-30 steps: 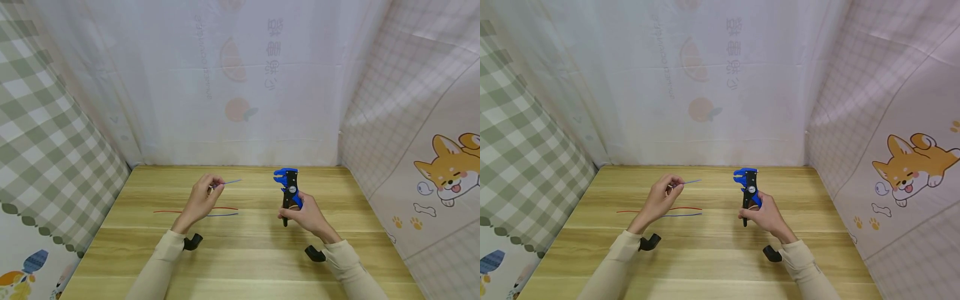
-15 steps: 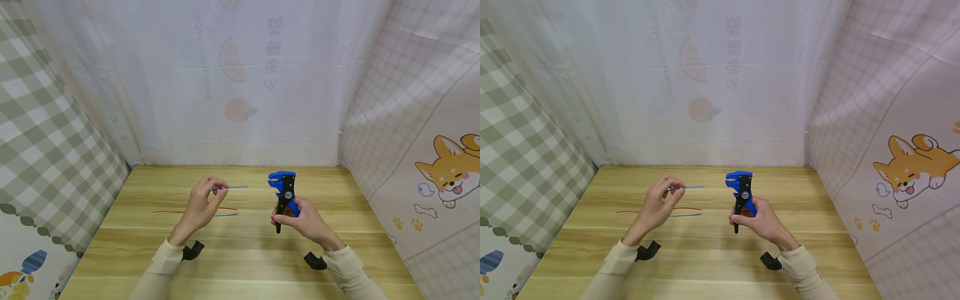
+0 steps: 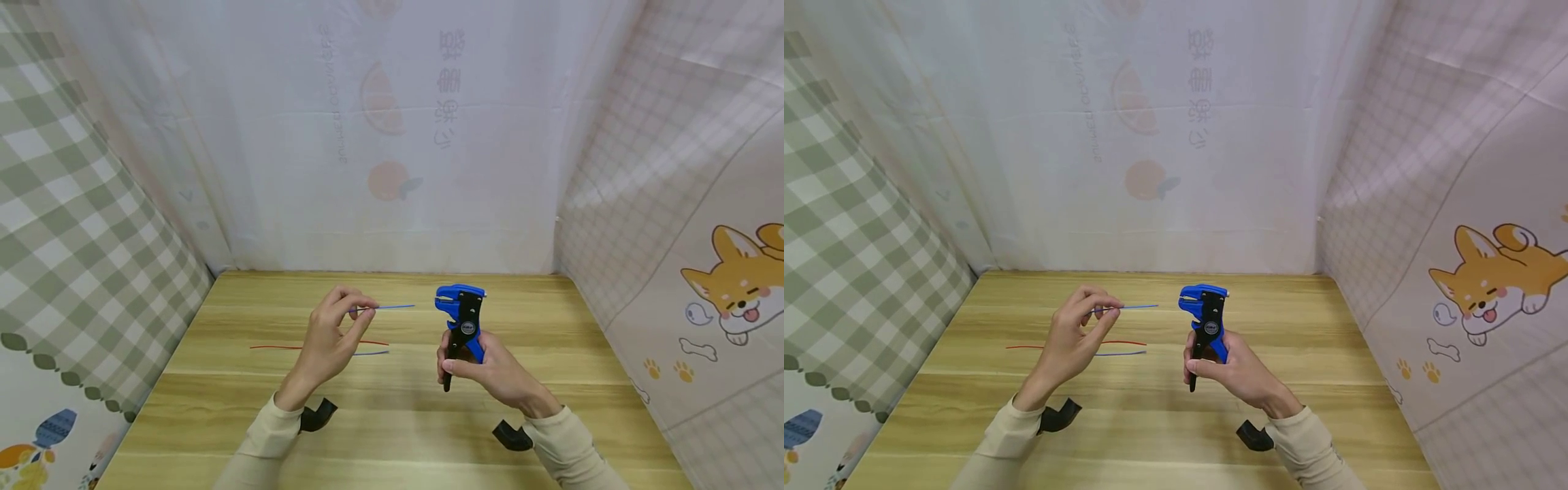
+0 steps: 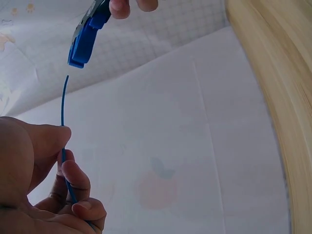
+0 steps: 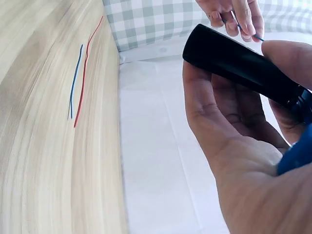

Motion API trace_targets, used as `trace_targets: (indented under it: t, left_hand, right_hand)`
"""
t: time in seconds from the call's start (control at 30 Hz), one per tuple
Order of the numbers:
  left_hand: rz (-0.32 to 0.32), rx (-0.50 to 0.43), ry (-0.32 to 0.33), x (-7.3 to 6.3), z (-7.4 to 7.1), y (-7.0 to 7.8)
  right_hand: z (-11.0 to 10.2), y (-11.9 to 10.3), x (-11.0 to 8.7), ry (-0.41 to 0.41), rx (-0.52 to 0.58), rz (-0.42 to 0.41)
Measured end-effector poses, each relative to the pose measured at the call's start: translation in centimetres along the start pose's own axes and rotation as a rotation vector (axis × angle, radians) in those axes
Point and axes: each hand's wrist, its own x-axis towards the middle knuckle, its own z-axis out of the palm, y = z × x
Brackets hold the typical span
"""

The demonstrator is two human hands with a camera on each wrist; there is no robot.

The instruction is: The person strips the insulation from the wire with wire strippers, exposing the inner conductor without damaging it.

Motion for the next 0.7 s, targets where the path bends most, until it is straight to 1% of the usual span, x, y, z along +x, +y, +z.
trace_targets:
  t: [0.17,0.23,0.37,0.47,0.57,0.7]
  left_hand:
    - [0.024,-0.005,0.035,0.1,0.0,0.3]
    - [0.027,-0.002,0.046,0.1,-0.1,0.3]
    - [0.025,0.007,0.061,0.1,-0.2,0.5]
    - [0.022,0.012,0.060,0.1,-0.3,0.8]
    - [0.022,0.018,0.052,0.3,-0.5,1.0]
    - [0.022,0.022,0.044,0.6,-0.6,1.2]
  right_hand:
    - [0.4,-0.3,0.1,-0.012,0.051,-0.012]
    - [0.6,-0.3,0.1,-0.010,0.070,-0.006]
    - [1.1,-0.4,0.1,-0.014,0.085,-0.031]
    - [1.5,-0.5,0.2,-0.009,0.096,-0.048]
    - [1.6,-0.6,0.4,-0.021,0.124,-0.060]
    - [1.5,-0.7,0.5,-0.061,0.200,-0.089]
